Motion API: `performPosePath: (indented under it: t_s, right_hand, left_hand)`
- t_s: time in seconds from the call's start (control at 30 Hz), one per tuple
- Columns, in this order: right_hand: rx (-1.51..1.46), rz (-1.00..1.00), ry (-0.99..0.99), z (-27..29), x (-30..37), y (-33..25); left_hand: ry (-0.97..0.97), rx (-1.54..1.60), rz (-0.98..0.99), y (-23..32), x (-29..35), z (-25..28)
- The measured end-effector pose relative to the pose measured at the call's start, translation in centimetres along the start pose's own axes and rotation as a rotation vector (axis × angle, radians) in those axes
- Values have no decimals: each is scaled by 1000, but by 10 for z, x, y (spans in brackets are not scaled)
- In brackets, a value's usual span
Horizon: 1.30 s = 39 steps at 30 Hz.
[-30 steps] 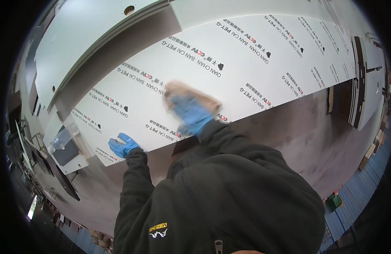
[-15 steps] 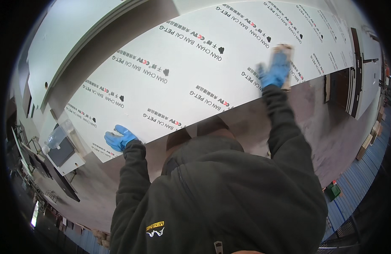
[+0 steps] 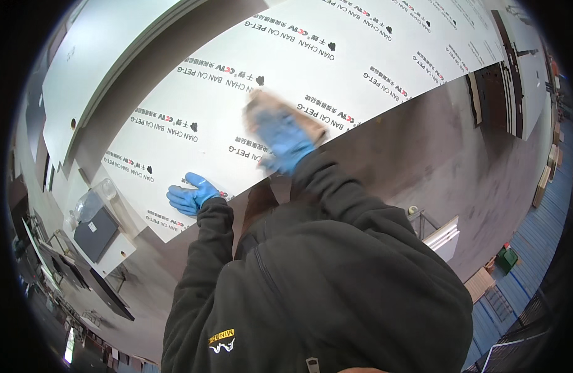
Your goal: The person wipes a large white panel with a cloth, then picks up a plastic bottle and pours liquid onto the cloth. They continue wiping the panel surface and edges, flip the panel over, and wipe the other side. The person repeats the process on multiple panels, handling them one at a time.
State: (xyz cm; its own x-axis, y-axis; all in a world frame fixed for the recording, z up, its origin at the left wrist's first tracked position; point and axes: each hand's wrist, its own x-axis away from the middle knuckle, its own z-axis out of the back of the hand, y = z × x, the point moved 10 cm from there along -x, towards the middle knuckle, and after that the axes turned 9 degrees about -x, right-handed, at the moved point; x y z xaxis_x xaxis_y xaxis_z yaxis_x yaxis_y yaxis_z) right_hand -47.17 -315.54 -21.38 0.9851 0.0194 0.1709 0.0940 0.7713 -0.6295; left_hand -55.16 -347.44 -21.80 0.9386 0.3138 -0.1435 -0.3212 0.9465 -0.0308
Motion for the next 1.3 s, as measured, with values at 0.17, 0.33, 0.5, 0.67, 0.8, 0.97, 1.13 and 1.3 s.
performPosePath:
  t_s: [0.17, 0.33, 0.5, 0.67, 0.8, 0.97, 1.13, 1.3]
  right_hand:
    - [488, -540, 278, 132, 46, 185]
    - [603, -423, 759, 244, 115, 335]
    - [678, -765, 818, 326, 148, 458]
    - [772, -888, 840, 344, 149, 480]
    - [820, -983, 780, 330, 105, 449]
    - [800, -600, 717, 253, -53, 307]
    - [501, -202, 651, 106, -202, 87]
    - [201, 51, 208, -70, -313, -165]
  left_hand:
    - [-35, -45, 37, 5, 1, 9]
    - [-40, -46, 42, 3, 2, 2]
    - [54, -69, 38, 1, 7, -1]
    - [33, -111, 43, 6, 8, 1]
    - [64, -70, 33, 8, 7, 12]
    - [76, 2, 57, 6, 5, 16]
    - [-7, 158, 19, -1, 5, 26]
    - [-234, 756, -184, -63, -8, 35]
